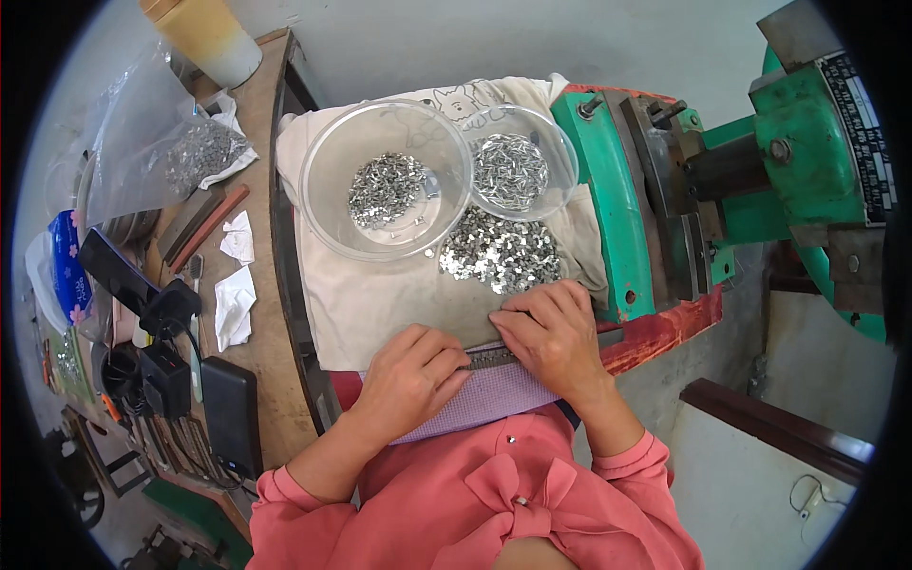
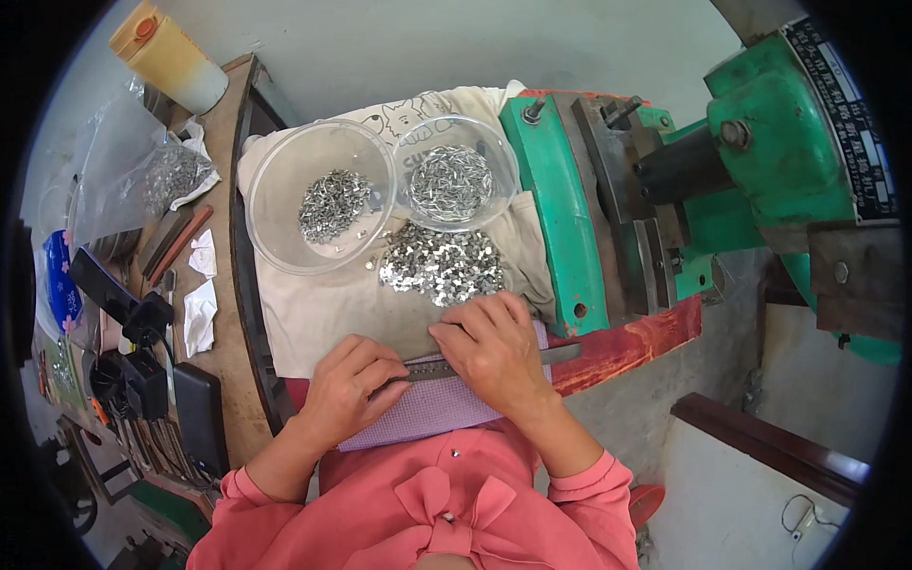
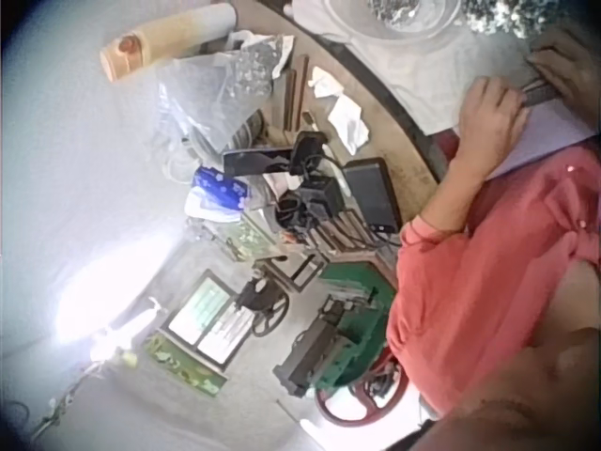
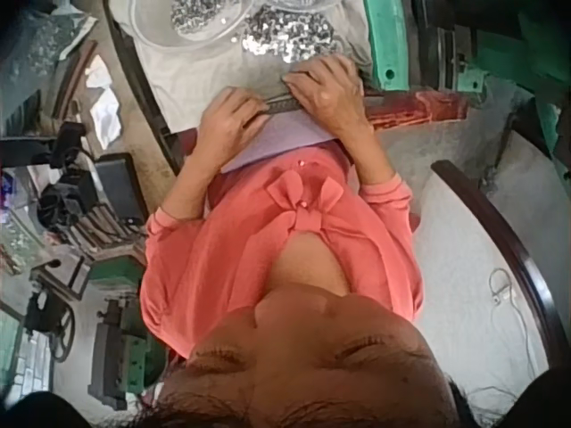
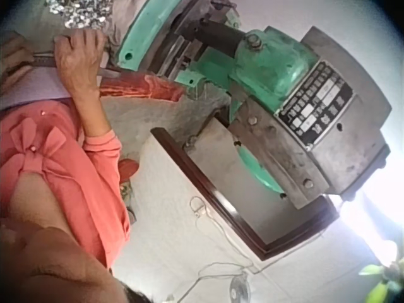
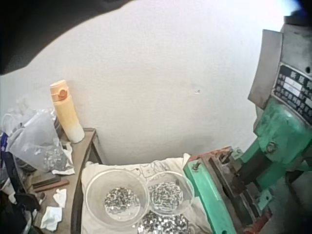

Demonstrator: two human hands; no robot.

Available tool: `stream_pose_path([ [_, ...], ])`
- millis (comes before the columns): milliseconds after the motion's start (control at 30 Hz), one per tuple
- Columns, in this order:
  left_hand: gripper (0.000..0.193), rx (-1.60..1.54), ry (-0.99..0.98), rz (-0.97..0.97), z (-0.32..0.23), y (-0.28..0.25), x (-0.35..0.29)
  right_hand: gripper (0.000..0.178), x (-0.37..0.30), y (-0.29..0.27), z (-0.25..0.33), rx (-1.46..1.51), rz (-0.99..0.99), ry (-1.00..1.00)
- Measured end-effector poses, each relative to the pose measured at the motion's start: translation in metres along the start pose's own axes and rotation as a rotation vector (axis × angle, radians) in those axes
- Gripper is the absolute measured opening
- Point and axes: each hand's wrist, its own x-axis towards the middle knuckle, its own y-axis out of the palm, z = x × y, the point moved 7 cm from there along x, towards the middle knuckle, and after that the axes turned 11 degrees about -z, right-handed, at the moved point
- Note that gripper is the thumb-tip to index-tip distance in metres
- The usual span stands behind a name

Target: The person places small metal pieces into a long metal strip and then uses a green press machine to secure them. They repeat this process by picking up more pieces from a container and inserting them into the strip before pressing again.

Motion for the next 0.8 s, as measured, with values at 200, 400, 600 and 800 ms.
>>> stream_pose_path([
  [200,0.027,0.011,-0.033,0.014,0.000,0.002,0.002,0.017,0.004,-0.013,-0.006,0.104,0.030,0.106],
  [400,0.027,0.004,-0.025,0.022,-0.001,0.001,0.002,0.017,-0.007,-0.025,0.008,0.148,0.086,0.108],
  [600,0.028,-0.004,-0.062,0.026,0.000,-0.001,0.001,0.014,-0.011,-0.018,0.023,0.058,0.110,0.039],
  [800,0.027,0.013,-0.038,0.028,-0.001,-0.002,0.001,0.015,-0.016,-0.015,0.027,-0.022,0.131,-0.008],
])
